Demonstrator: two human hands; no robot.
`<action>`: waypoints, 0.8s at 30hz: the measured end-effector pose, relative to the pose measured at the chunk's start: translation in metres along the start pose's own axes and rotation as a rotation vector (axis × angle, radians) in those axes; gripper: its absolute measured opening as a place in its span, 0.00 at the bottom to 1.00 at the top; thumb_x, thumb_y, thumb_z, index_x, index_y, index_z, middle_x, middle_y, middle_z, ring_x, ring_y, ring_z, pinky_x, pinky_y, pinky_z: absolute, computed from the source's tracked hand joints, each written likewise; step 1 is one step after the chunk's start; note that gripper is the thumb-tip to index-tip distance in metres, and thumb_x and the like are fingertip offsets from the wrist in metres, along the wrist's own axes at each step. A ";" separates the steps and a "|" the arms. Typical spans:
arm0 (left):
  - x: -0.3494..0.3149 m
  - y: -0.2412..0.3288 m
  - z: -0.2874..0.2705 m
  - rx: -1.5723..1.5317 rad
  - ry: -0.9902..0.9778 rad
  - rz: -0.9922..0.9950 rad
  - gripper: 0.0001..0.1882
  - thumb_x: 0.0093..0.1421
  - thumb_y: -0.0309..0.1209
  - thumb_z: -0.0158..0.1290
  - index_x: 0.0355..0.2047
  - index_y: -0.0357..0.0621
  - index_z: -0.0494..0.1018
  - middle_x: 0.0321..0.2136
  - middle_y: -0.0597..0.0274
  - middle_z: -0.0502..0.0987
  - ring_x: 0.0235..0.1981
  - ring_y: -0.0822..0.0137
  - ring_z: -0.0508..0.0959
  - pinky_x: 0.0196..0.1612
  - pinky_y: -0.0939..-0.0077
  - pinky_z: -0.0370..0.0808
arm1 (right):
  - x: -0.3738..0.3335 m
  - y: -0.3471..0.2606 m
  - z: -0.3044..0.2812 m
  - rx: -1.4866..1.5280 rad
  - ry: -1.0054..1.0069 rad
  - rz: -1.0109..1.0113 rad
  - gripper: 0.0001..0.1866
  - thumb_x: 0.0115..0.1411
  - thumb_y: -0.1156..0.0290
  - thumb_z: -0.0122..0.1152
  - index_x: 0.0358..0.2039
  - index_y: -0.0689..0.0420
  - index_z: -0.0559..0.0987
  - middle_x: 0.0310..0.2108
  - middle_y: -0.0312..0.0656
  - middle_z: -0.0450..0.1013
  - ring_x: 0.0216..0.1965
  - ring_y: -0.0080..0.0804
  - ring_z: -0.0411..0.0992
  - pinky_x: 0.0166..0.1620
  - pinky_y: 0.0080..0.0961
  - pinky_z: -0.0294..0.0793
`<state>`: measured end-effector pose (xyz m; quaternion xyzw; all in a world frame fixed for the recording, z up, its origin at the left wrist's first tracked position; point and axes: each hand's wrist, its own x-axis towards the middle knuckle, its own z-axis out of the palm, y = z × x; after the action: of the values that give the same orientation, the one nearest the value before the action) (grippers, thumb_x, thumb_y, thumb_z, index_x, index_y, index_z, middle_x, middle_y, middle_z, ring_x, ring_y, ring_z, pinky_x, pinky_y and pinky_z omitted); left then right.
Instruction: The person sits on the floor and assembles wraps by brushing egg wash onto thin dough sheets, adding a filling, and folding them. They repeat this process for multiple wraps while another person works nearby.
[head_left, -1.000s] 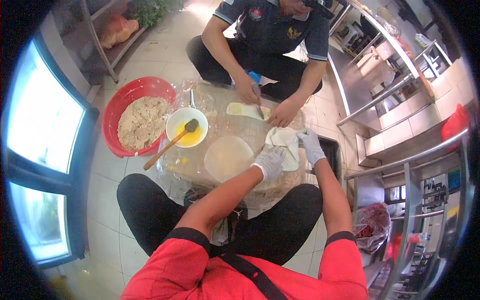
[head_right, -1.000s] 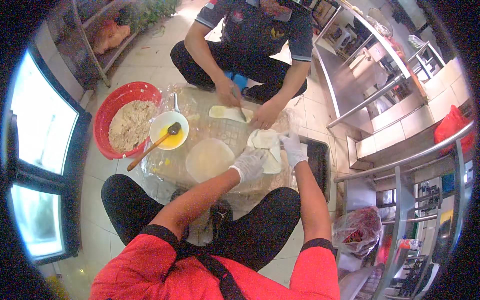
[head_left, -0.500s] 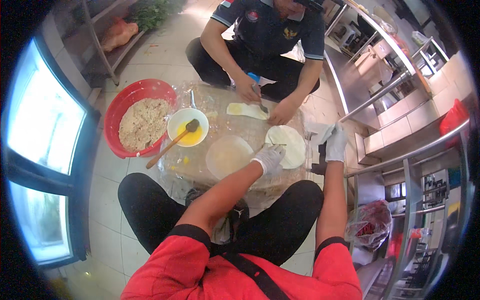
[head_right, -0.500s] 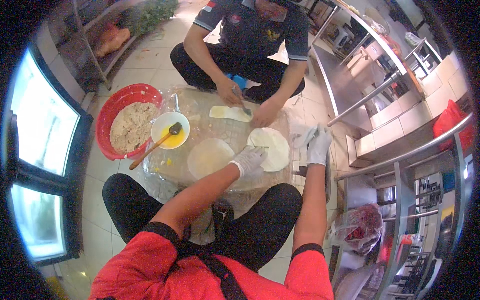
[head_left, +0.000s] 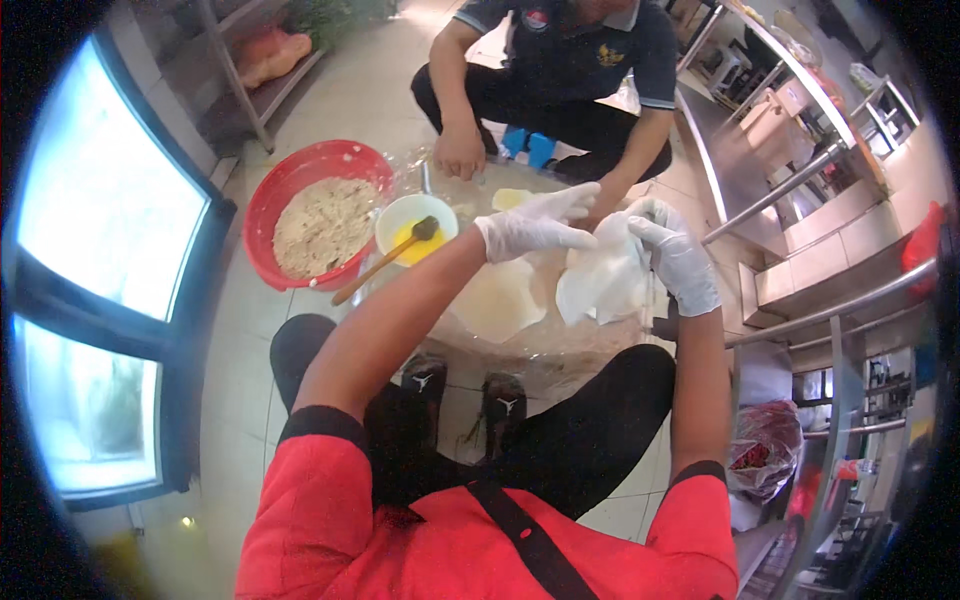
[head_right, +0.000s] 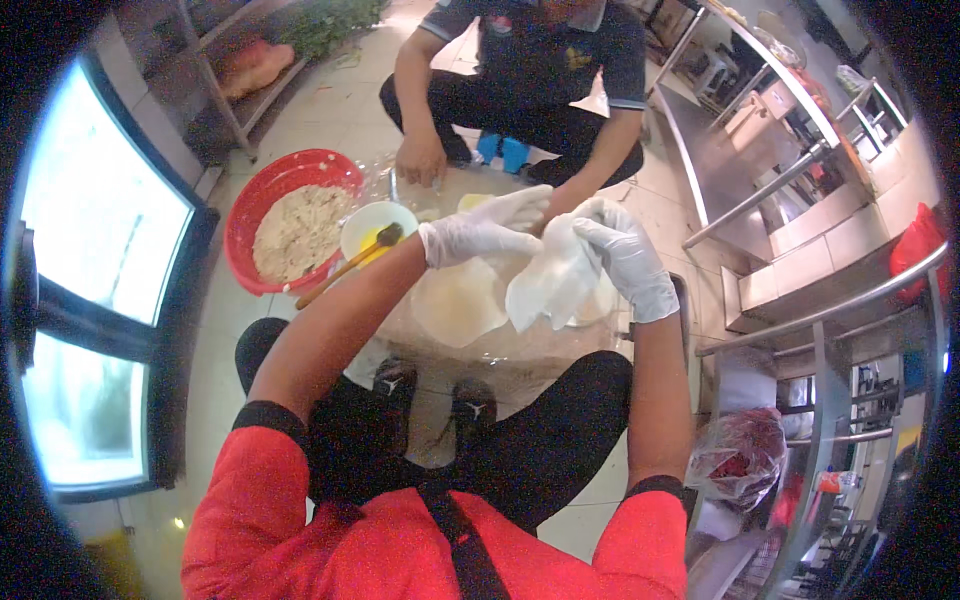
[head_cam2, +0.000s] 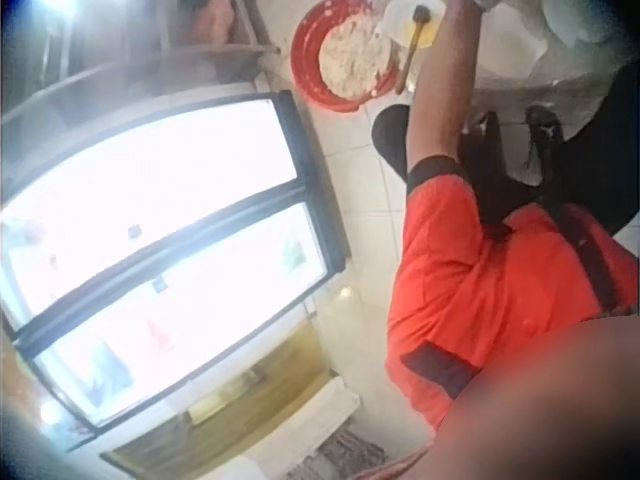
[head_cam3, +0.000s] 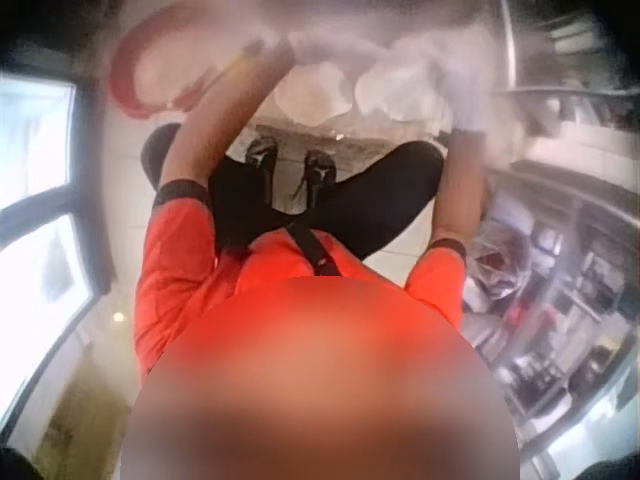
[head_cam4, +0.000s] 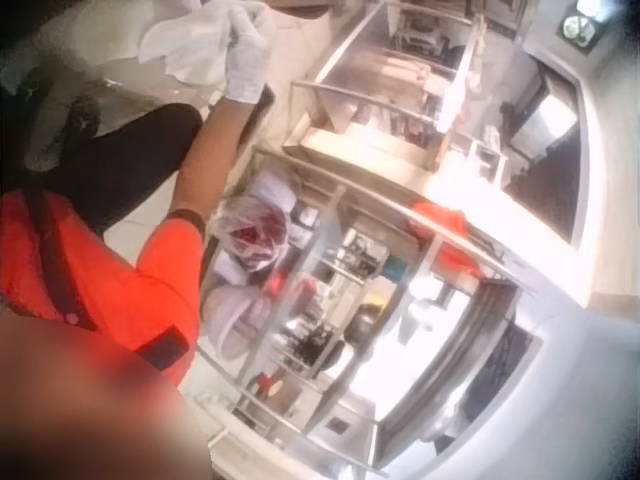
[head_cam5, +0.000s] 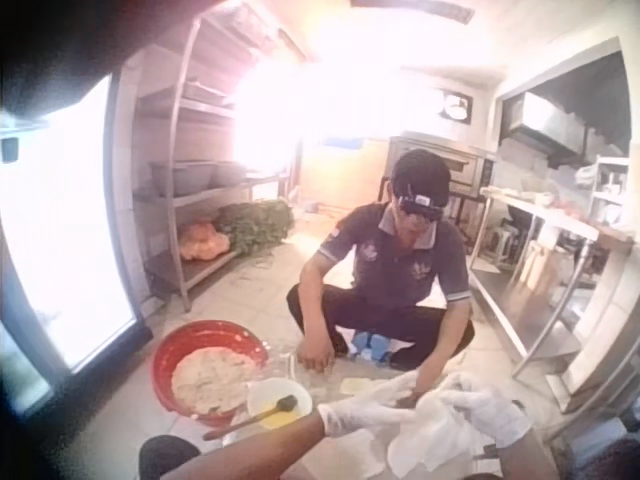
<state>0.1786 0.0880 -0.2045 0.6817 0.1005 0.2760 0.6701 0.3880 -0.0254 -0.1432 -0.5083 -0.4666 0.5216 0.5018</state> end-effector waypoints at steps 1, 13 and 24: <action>-0.004 -0.008 -0.013 0.021 -0.096 -0.073 0.31 0.60 0.34 0.61 0.61 0.38 0.66 0.55 0.59 0.73 0.53 0.70 0.72 0.56 0.74 0.69 | 0.003 -0.007 0.020 -0.016 -0.082 0.007 0.04 0.63 0.73 0.59 0.38 0.58 0.77 0.32 0.33 0.76 0.33 0.18 0.73 0.38 0.15 0.72; -0.053 0.033 -0.058 0.592 -0.123 -0.158 0.17 0.59 0.41 0.60 0.33 0.36 0.79 0.25 0.66 0.78 0.29 0.76 0.74 0.33 0.75 0.73 | 0.023 0.050 0.071 -0.476 -0.145 -0.063 0.13 0.59 0.72 0.65 0.43 0.61 0.76 0.31 0.30 0.71 0.33 0.18 0.69 0.37 0.20 0.71; -0.066 0.002 -0.079 0.825 -0.069 -0.106 0.16 0.57 0.41 0.60 0.32 0.37 0.78 0.25 0.53 0.79 0.27 0.65 0.78 0.33 0.69 0.74 | 0.038 0.063 0.058 -0.829 -0.196 0.029 0.11 0.57 0.68 0.62 0.32 0.64 0.76 0.24 0.44 0.74 0.29 0.31 0.74 0.35 0.32 0.72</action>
<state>0.0836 0.1222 -0.2224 0.8957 0.2152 0.1547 0.3571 0.3277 0.0102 -0.2053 -0.6219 -0.6750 0.3426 0.2008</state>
